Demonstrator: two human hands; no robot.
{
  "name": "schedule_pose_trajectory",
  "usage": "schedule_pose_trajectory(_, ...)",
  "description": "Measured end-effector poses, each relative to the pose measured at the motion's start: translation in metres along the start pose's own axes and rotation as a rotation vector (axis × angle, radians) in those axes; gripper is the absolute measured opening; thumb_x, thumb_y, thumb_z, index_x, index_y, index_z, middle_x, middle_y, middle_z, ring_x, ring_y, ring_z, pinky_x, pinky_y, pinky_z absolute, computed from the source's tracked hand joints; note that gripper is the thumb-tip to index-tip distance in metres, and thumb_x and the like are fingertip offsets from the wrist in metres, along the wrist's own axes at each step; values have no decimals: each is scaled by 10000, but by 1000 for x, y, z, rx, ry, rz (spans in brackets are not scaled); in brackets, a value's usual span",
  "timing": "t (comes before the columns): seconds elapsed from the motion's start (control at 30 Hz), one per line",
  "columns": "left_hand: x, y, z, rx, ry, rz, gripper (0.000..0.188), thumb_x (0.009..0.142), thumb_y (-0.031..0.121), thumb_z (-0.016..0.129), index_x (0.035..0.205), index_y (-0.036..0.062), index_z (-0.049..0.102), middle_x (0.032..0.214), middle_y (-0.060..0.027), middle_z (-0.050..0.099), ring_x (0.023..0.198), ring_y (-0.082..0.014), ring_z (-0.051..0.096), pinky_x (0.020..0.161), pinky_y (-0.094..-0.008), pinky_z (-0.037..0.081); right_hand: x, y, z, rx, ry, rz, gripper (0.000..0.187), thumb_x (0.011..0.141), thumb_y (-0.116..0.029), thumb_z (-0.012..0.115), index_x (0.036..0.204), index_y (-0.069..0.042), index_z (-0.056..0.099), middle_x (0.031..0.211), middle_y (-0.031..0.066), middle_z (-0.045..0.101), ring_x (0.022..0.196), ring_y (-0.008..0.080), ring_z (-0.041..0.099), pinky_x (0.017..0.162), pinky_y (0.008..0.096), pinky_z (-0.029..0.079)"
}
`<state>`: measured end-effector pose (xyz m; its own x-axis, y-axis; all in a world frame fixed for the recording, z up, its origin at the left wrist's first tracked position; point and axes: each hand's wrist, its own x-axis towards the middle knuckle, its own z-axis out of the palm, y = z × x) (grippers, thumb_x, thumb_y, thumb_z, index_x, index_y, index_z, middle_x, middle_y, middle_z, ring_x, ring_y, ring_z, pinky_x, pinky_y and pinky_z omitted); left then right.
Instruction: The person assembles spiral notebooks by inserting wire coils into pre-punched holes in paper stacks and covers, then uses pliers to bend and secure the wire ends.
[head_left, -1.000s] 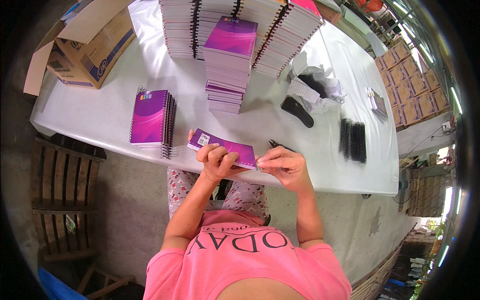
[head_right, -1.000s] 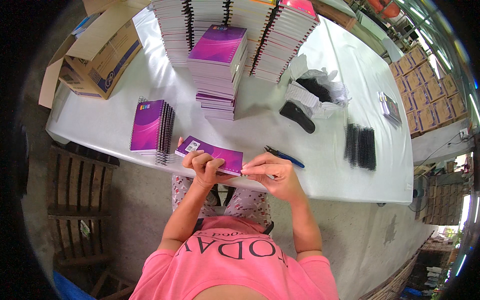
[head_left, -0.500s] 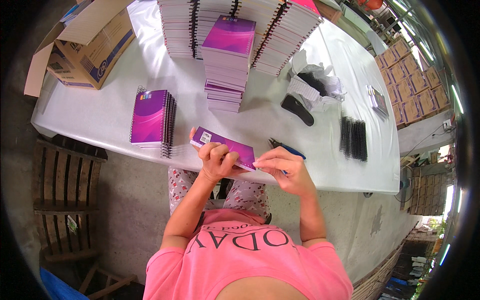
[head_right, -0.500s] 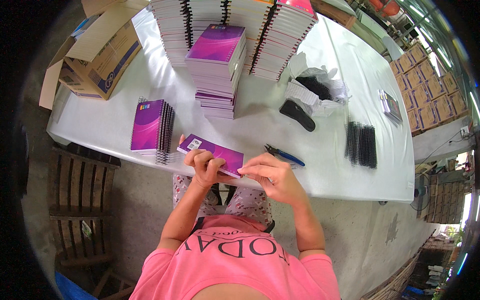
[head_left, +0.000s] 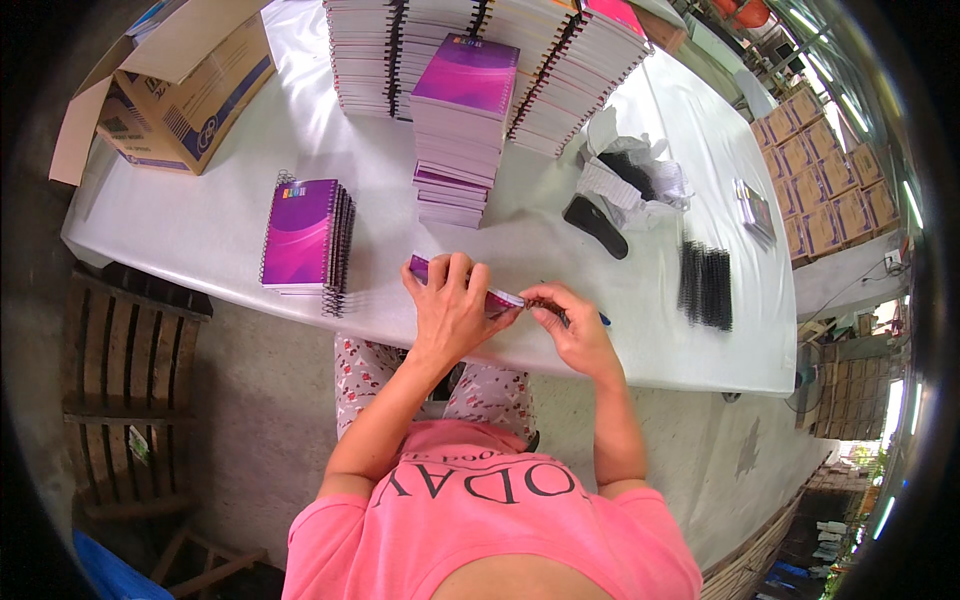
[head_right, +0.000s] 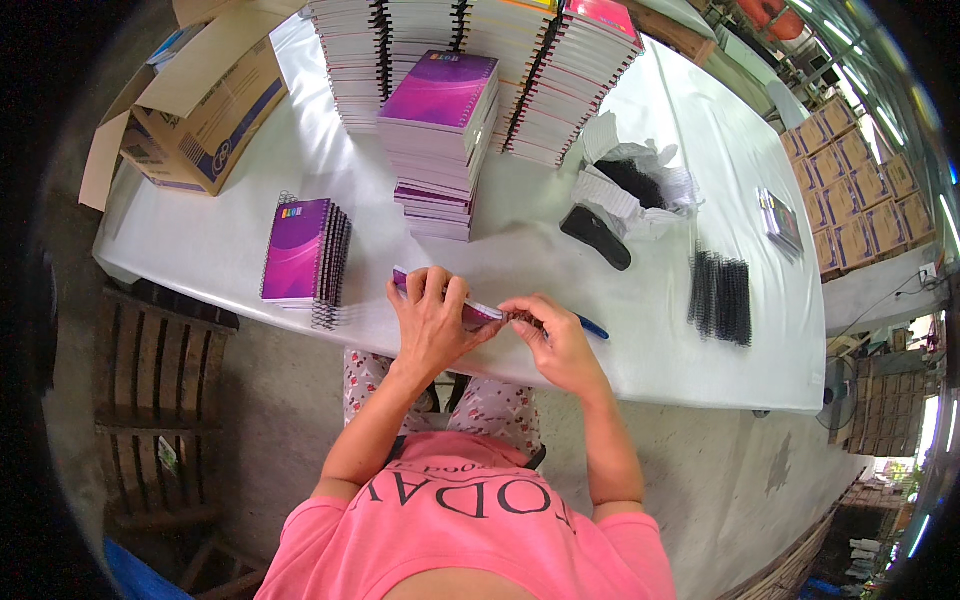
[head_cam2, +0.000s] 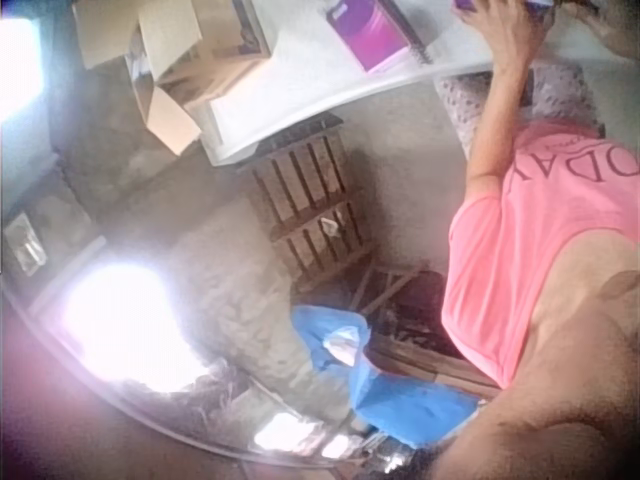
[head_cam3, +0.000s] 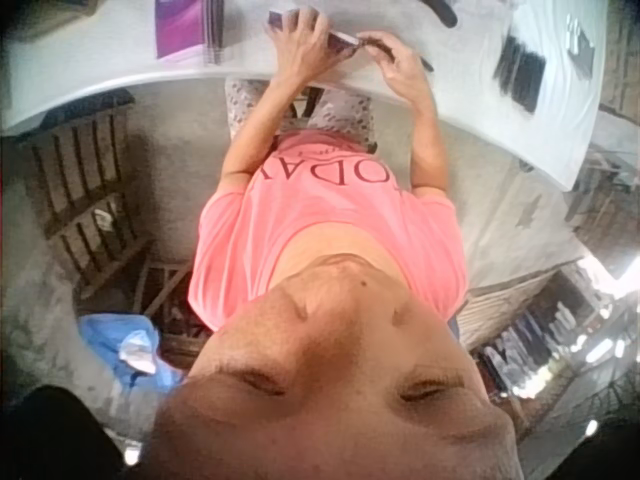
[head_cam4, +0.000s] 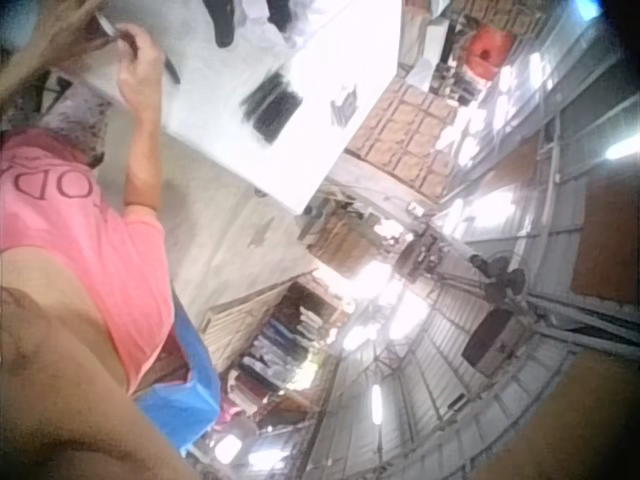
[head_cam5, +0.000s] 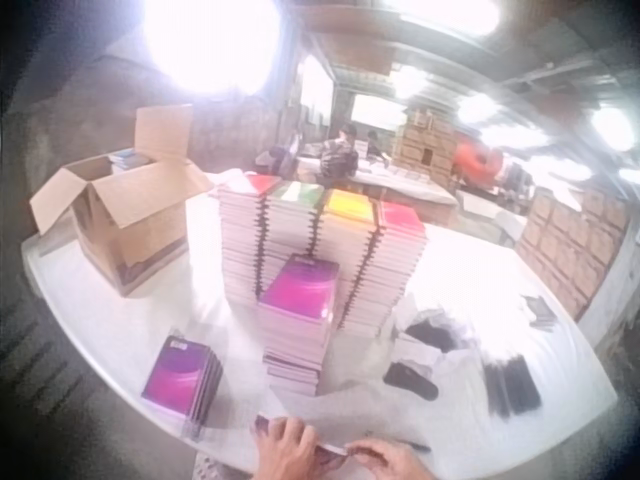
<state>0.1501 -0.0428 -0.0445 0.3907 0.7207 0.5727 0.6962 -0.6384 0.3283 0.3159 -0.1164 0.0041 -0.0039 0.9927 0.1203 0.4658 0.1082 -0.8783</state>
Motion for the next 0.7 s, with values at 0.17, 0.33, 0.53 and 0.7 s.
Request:
schedule_pose_trajectory(0.17, 0, -4, 0, -27, -7, 22, 492, 639, 532, 700, 879, 132, 545, 940, -31, 463, 941, -239, 444, 820, -577, 292, 13, 0, -11, -129, -63, -60, 188, 863, 24, 518, 1026, -13, 605, 910, 113, 586, 828, 259, 562, 743, 320, 451)
schedule_pose_trajectory(0.33, -6, -4, 5, -30, 62, 33, 363, 681, 505, 686, 823, 190, 574, 890, -6, 453, 936, -215, 444, 861, -584, 266, 18, 0, -13, -183, -65, -88, 201, 871, 39, 491, 1029, -14, 604, 919, 120, 588, 851, 272, 566, 756, 324, 450)
schedule_pose_trajectory(0.53, -5, -5, 7, -70, 104, 52, 271, 676, 397, 737, 786, 208, 578, 854, -7, 447, 942, -237, 427, 899, -510, 224, 9, 1, -7, -106, 7, -71, 204, 867, 41, 498, 1025, -18, 611, 923, 122, 589, 852, 276, 569, 754, 327, 455)
schedule_pose_trajectory(0.7, -3, -3, 1, -106, 39, 5, 248, 664, 384, 746, 752, 209, 593, 832, -1, 459, 919, -235, 439, 857, -492, 225, 10, 1, -6, -245, 21, -151, 269, 812, 76, 503, 1027, -40, 617, 937, 106, 599, 850, 277, 561, 760, 356, 436)
